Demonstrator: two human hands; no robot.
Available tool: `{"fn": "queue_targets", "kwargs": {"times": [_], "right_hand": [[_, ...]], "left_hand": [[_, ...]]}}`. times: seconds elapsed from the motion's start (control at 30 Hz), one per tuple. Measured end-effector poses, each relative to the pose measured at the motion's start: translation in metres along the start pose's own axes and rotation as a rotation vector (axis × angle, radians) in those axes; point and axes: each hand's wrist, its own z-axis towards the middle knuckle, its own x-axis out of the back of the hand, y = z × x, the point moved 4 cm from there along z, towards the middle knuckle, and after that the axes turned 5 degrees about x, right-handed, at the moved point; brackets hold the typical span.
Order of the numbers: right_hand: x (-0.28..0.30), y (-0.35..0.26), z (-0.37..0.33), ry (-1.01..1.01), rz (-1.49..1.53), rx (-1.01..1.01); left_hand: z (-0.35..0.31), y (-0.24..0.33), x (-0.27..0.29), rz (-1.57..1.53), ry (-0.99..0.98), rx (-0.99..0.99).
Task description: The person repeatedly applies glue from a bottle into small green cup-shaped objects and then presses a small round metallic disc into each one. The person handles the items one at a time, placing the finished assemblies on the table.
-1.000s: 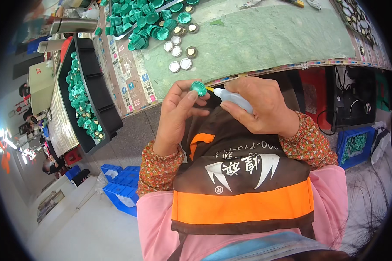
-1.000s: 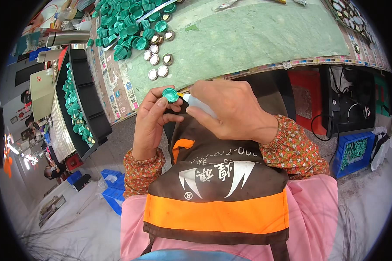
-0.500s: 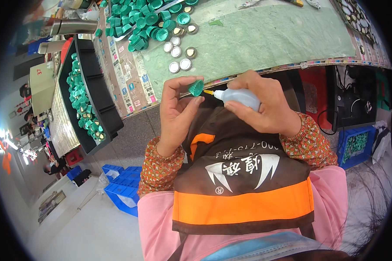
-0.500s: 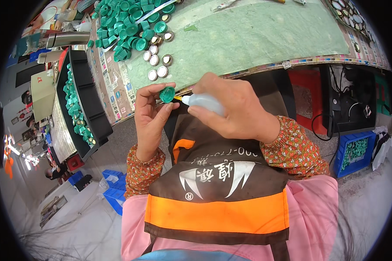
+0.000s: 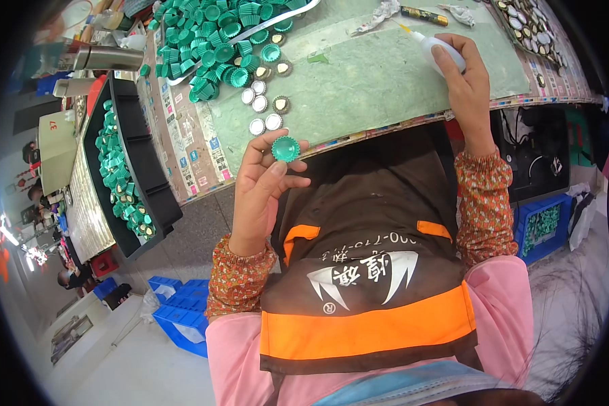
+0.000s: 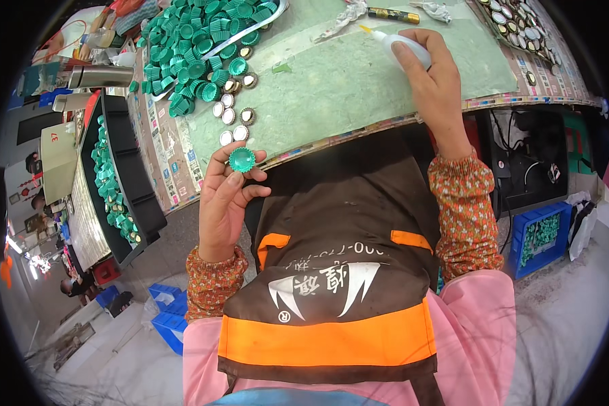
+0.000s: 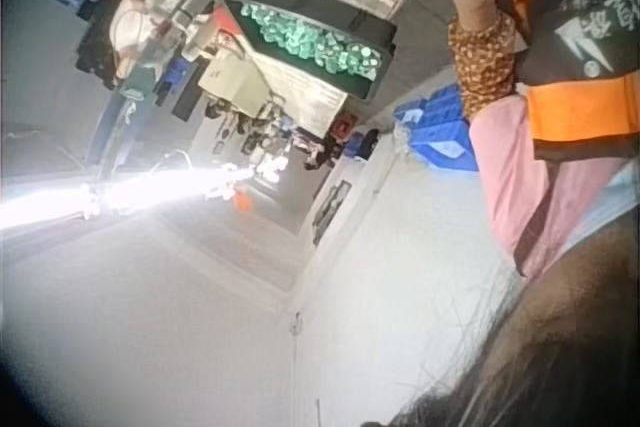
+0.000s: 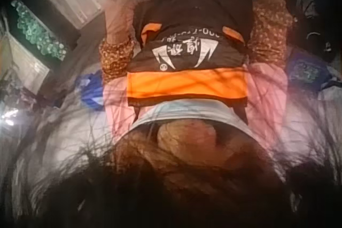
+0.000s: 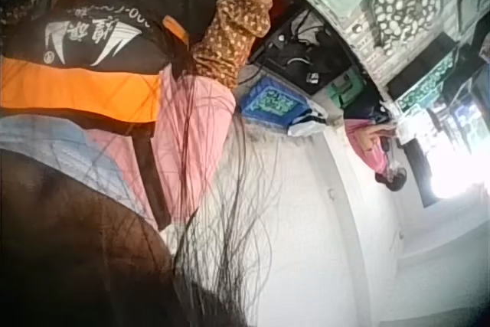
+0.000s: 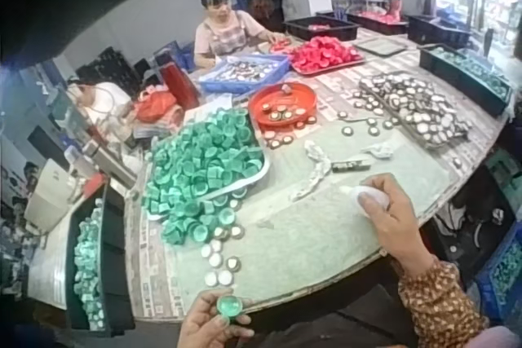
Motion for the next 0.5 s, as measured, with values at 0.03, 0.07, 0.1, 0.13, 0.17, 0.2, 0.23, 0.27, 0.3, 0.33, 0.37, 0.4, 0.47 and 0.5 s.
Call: {"fn": "queue_targets", "kwargs": {"times": [0.03, 0.07, 0.1, 0.13, 0.17, 0.2, 0.23, 0.27, 0.3, 0.33, 0.37, 0.4, 0.47, 0.5], "right_hand": [[-0.001, 0.006, 0.005, 0.010, -0.045, 0.011], [-0.003, 0.010, 0.011, 0.016, -0.053, 0.031], [-0.007, 0.014, 0.015, 0.019, -0.057, 0.050], [-0.011, 0.016, 0.020, 0.023, -0.062, 0.069], [-0.014, 0.018, 0.023, 0.019, -0.081, 0.064], [-0.018, 0.018, 0.026, 0.015, -0.104, 0.057], [-0.021, 0.018, 0.028, 0.010, -0.126, 0.050], [-0.022, 0.022, 0.029, -0.014, -0.217, 0.041], [-0.023, 0.026, 0.030, -0.042, -0.305, 0.033], [-0.026, 0.028, 0.031, -0.071, -0.393, 0.026], [-0.026, 0.025, 0.030, -0.031, -0.550, 0.102], [-0.026, 0.016, 0.027, 0.009, -0.705, 0.179], [-0.028, -0.003, 0.023, 0.080, -0.875, 0.309], [-0.029, -0.013, 0.022, 0.113, -0.894, 0.360]], "left_hand": [[0.000, 0.001, -0.001, 0.006, -0.001, 0.003], [0.000, 0.002, -0.002, 0.012, -0.001, 0.007], [0.000, 0.003, -0.002, 0.019, 0.002, 0.012], [0.000, 0.003, -0.002, 0.023, 0.006, 0.011], [0.000, 0.004, -0.002, 0.027, 0.009, 0.011], [0.000, 0.003, -0.002, 0.030, 0.011, 0.014], [0.000, 0.003, -0.001, 0.031, 0.015, 0.016], [0.000, 0.003, 0.000, 0.032, 0.019, 0.019], [-0.001, 0.003, 0.002, 0.033, 0.028, 0.020], [-0.002, 0.003, 0.003, 0.030, 0.032, 0.018], [-0.003, 0.004, 0.005, 0.026, 0.037, 0.015], [-0.003, 0.004, 0.008, 0.023, 0.042, 0.013], [-0.005, 0.003, 0.013, 0.007, 0.055, 0.004], [-0.005, 0.003, 0.015, 0.001, 0.058, -0.001]]}}
